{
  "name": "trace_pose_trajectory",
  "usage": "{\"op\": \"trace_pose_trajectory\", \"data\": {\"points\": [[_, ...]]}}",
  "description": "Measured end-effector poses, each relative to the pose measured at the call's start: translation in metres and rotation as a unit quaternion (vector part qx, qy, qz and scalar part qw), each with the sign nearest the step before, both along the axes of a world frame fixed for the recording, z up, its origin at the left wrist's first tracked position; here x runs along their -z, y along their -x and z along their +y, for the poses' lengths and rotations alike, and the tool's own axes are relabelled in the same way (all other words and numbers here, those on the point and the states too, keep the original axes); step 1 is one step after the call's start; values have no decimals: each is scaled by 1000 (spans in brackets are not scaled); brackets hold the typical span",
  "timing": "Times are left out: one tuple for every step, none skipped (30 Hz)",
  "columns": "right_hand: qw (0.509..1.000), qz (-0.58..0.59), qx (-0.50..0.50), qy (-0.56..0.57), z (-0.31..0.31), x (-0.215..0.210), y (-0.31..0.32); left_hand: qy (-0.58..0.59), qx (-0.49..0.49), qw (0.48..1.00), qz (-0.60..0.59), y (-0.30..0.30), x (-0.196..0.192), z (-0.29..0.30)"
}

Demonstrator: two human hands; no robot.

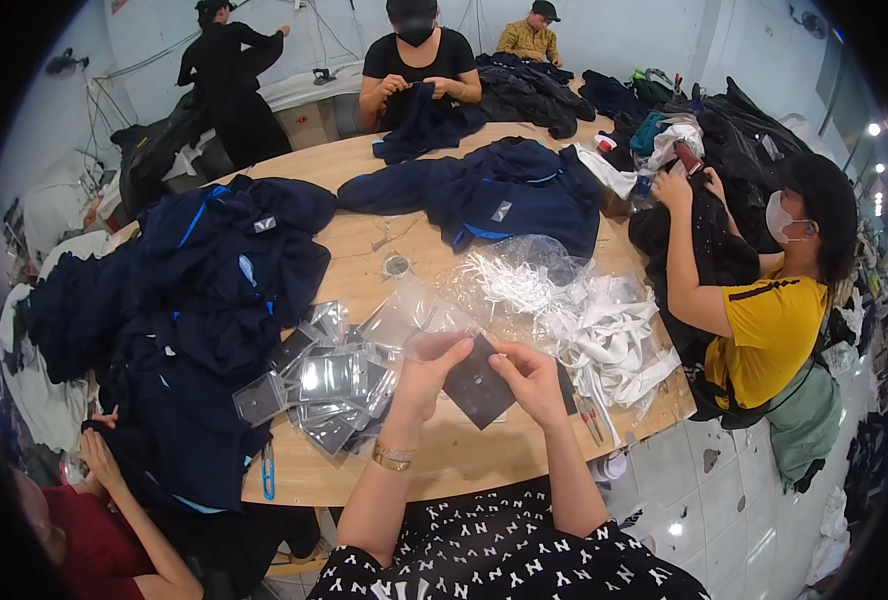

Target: Sorting and packing small garment accessories and plastic tags into bags at a factory work table.

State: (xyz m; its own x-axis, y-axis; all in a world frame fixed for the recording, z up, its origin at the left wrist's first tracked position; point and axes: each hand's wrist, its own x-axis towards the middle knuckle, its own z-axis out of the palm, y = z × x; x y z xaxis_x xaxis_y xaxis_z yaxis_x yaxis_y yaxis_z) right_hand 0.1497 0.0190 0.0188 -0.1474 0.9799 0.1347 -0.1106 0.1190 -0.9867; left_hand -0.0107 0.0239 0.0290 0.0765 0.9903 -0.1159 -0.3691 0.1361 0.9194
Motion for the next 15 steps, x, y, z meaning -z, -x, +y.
{"op": "trace_pose_trajectory", "data": {"points": [[1000,-3,9,-2,0,-2,-1,-1,0,1000,0,-2,-3,0],[1000,-4,19,-2,0,-2,-1,4,-9,999,-52,-6,-7,-1],[1000,-4,20,-2,0,-3,-1,10,-18,994,-103,-9,-9,-2],[1000,-13,20,0,0,-5,0,11,-17,995,-103,-11,-9,-2],[1000,-22,18,0,0,-7,0,6,-43,995,-92,-12,-10,-3],[1000,-21,18,-1,0,-8,1,2,-69,994,-81,-13,-10,-3],[1000,-17,19,-12,-2,-7,3,1,-69,994,-80,-12,-9,-3],[999,-14,21,-21,-4,-7,4,6,-63,994,-84,-10,-6,-3],[999,-14,20,-21,-5,-6,4,10,-57,994,-87,-9,-3,-2],[998,-32,32,-48,-6,-6,4,11,-58,994,-87,-10,0,0],[995,-50,44,-75,-6,-5,5,14,-73,994,-84,-10,4,2],[995,-49,45,-75,-6,-6,5,17,-88,993,-81,-11,6,3],[994,-62,51,-69,-7,-7,6,17,-88,993,-81,-10,6,2],[993,-75,58,-64,-7,-8,6,-12,-100,994,-50,-11,6,1],[993,-74,59,-65,-6,-9,5,-42,-111,993,-20,-11,5,0]]}}
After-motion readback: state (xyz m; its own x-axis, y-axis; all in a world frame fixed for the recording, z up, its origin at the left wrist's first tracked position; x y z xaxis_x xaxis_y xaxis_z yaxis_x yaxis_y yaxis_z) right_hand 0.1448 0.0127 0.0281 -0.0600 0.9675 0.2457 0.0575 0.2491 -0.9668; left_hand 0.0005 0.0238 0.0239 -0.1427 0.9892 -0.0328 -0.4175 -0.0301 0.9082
